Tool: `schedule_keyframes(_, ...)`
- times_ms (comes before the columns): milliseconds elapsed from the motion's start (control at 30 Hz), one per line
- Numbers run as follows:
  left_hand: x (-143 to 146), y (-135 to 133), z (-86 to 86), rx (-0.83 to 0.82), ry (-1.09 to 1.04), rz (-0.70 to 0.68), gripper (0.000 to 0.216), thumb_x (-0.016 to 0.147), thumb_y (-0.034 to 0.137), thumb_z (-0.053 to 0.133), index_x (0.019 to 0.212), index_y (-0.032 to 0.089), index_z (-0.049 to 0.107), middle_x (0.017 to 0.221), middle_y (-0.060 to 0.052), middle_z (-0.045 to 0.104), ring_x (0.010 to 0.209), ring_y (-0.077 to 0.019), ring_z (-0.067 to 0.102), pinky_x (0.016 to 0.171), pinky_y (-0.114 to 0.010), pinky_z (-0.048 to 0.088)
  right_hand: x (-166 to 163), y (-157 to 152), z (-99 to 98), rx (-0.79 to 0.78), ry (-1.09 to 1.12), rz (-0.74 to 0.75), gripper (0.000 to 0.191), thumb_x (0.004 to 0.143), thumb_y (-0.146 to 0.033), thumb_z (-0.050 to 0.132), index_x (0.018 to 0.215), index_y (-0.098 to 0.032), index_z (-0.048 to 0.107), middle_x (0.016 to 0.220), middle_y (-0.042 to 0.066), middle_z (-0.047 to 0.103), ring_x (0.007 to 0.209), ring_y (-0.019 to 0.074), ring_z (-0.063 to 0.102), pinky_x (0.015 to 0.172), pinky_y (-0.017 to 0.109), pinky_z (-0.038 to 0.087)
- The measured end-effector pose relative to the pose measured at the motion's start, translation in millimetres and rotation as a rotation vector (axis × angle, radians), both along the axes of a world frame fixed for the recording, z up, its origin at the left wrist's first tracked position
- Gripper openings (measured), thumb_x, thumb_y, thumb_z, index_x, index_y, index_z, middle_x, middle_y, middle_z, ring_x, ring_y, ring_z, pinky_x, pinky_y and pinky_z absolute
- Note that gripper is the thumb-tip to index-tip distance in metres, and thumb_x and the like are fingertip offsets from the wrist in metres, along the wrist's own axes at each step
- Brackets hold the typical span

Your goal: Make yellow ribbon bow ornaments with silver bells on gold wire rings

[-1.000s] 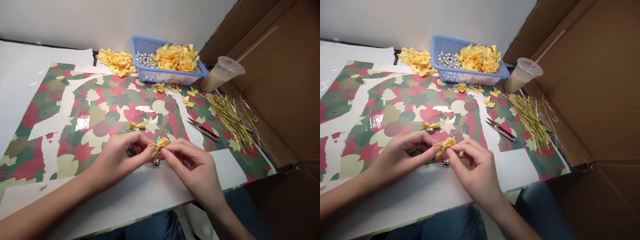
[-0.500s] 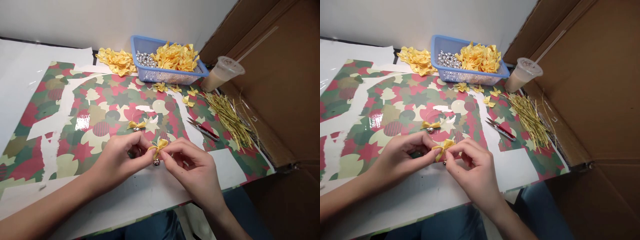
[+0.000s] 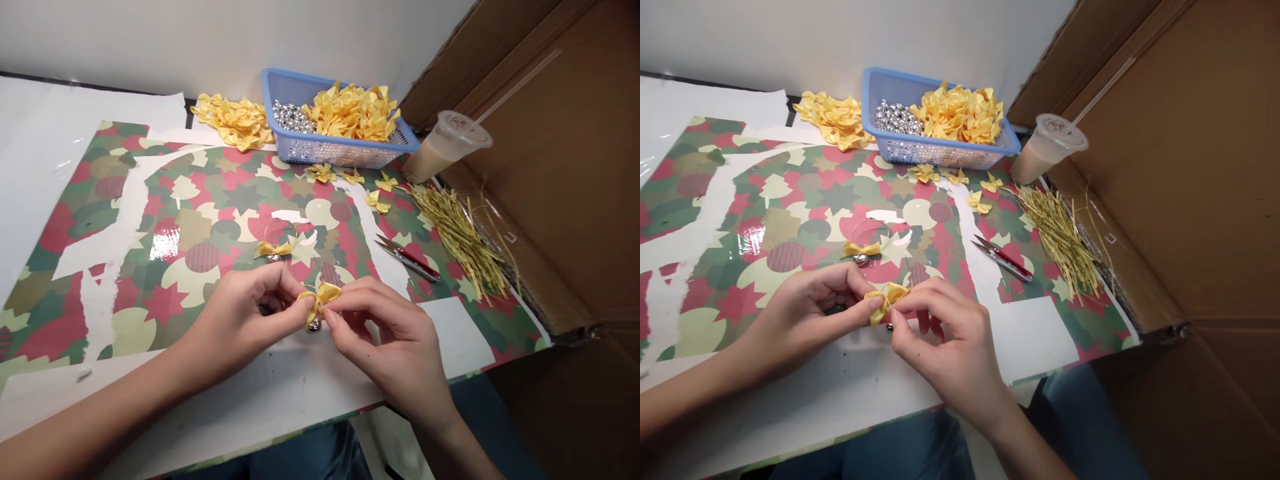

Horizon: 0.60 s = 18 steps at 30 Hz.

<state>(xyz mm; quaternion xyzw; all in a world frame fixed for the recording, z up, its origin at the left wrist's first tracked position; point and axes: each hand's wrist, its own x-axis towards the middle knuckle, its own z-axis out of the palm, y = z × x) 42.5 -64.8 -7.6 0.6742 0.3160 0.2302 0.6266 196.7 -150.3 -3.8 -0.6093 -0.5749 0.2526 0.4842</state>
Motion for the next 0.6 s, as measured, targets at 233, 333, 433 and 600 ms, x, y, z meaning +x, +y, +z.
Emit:
schedule_keyframes(233, 0.5, 1.0, 1.0, -0.096, -0.007, 0.003, 0.016, 0.082, 0.025, 0.061, 0.069, 0.015, 0.058, 0.065, 0.001, 0.065, 0.057, -0.0086, 0.055, 0.050, -0.018, 0.042, 3.7, -0.5, 3.6, 0.059, -0.124, 0.011, 0.011, 0.079, -0.009, 0.062, 0.075, -0.017, 0.067, 0.074, 0.001, 0.066, 0.056, 0.0085, 0.053, 0.044, 0.020, 0.043)
schedule_keyframes(333, -0.8, 0.1, 2.5, -0.123, -0.010, -0.002, 0.017, 0.082, 0.027, 0.062, 0.070, 0.016, 0.058, 0.064, 0.001, 0.063, 0.056, -0.0082, 0.053, 0.050, -0.018, 0.040, 5.8, -1.3, 4.0, 0.143, -0.239, -0.040, 0.011, 0.080, -0.008, 0.062, 0.078, -0.018, 0.067, 0.076, 0.002, 0.067, 0.057, 0.0095, 0.055, 0.044, 0.022, 0.043)
schedule_keyframes(433, -0.8, -0.3, 3.1, -0.139, -0.006, -0.002, 0.019, 0.081, 0.029, 0.063, 0.069, 0.016, 0.056, 0.061, 0.002, 0.060, 0.055, -0.0076, 0.050, 0.048, -0.017, 0.038, 6.4, -2.4, 2.3, 0.246, -0.374, -0.061, 0.015, 0.079, -0.005, 0.062, 0.083, -0.019, 0.065, 0.078, 0.002, 0.068, 0.060, 0.0113, 0.058, 0.044, 0.023, 0.043)
schedule_keyframes(600, 1.5, 1.2, 2.5, -0.135, 0.012, 0.015, 0.020, 0.081, 0.030, 0.062, 0.069, 0.016, 0.055, 0.061, 0.003, 0.057, 0.054, -0.0077, 0.049, 0.048, -0.018, 0.038, 5.8, -5.3, -0.2, 0.309, -0.391, -0.103, 0.022, 0.078, -0.006, 0.062, 0.094, -0.020, 0.059, 0.079, 0.001, 0.066, 0.052, 0.0099, 0.050, 0.044, 0.025, 0.043)
